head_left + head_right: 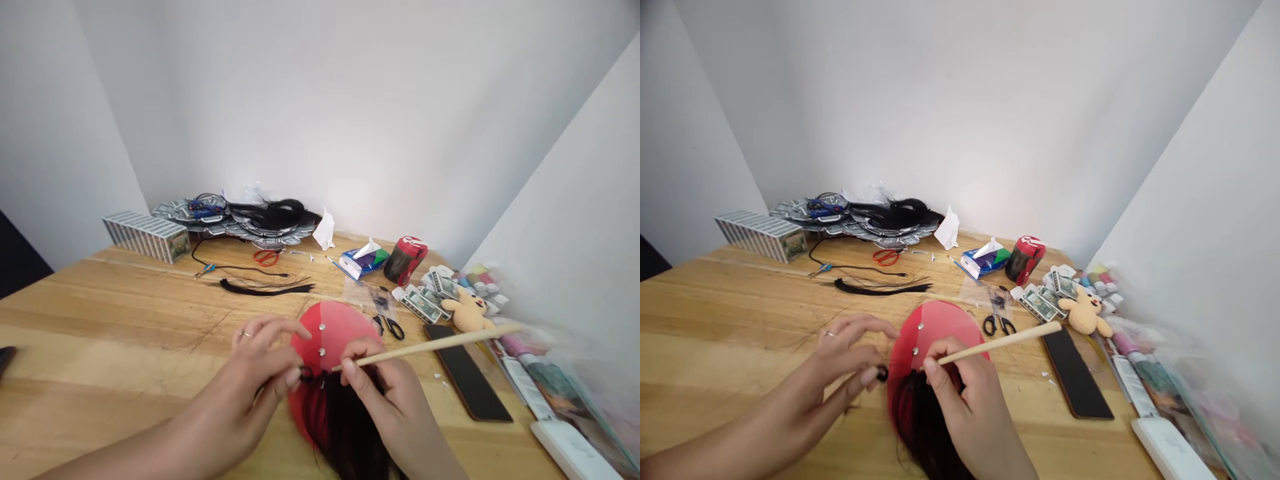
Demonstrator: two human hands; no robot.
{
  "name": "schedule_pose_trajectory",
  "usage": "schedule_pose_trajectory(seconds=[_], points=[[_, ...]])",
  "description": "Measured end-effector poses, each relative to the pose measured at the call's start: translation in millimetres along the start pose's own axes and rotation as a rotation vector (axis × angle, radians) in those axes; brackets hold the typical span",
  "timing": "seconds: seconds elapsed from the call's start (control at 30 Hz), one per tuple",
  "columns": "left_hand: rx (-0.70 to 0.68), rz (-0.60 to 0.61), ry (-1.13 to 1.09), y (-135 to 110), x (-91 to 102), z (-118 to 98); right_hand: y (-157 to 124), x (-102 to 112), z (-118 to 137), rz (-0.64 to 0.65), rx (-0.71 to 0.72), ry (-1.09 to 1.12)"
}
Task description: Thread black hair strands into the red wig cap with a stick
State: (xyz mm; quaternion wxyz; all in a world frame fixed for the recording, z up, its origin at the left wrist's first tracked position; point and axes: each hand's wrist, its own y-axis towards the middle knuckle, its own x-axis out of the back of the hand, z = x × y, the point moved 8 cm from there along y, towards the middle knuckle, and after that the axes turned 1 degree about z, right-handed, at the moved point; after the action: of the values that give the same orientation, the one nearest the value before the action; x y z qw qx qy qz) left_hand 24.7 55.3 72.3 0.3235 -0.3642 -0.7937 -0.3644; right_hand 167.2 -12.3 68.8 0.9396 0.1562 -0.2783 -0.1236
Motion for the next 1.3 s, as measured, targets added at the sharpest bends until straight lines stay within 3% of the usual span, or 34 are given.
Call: schedule_pose_trajectory(seconds=[0.1, 0.2, 0.4, 0.47, 0.53, 0.6, 0.73, 0.8, 0.97, 1.3], points=[[0.101, -0.093, 0.087, 10.1, 20.5, 3.7, 0.1, 0.1, -0.4, 0.001, -0.002, 0.040], [0.048, -0.171, 0.043, 19.8, 39.3, -5.7, -0.3, -0.3, -4.3, 0.001, -0.025, 0.065], [0.003, -0.424, -0.483, 14.3, 91.7, -25.4, -0.2, -2.0, -8.3, 0.007, -0.040, 0.076], [0.009, -0.457, -0.674, 11.2, 96.7, -28.4, -0.3, -2.0, -9.2, 0.005, -0.048, 0.077], [0.068, -0.327, -0.804, 16.7, 79.6, -29.1, -0.5, -1.7, -9.9, 0.003, -0.055, 0.078], [0.178, -0.115, -0.784, 25.5, 47.3, -26.1, -0.6, -1.3, -9.8, 0.001, -0.052, 0.076], [0.247, 0.289, -0.460, 38.1, -14.5, -14.9, -0.6, 0.0, -7.5, -0.012, -0.041, 0.075], [0.236, 0.402, -0.345, 39.5, -30.8, -6.8, -0.6, 1.1, -6.0, -0.027, -0.036, 0.079], [0.199, 0.448, -0.292, 39.0, -35.9, 4.5, -0.8, 2.0, -5.2, -0.045, -0.030, 0.087], [0.168, 0.495, -0.242, 39.3, -40.0, 3.0, -0.9, 2.0, -6.2, -0.055, -0.027, 0.081]])
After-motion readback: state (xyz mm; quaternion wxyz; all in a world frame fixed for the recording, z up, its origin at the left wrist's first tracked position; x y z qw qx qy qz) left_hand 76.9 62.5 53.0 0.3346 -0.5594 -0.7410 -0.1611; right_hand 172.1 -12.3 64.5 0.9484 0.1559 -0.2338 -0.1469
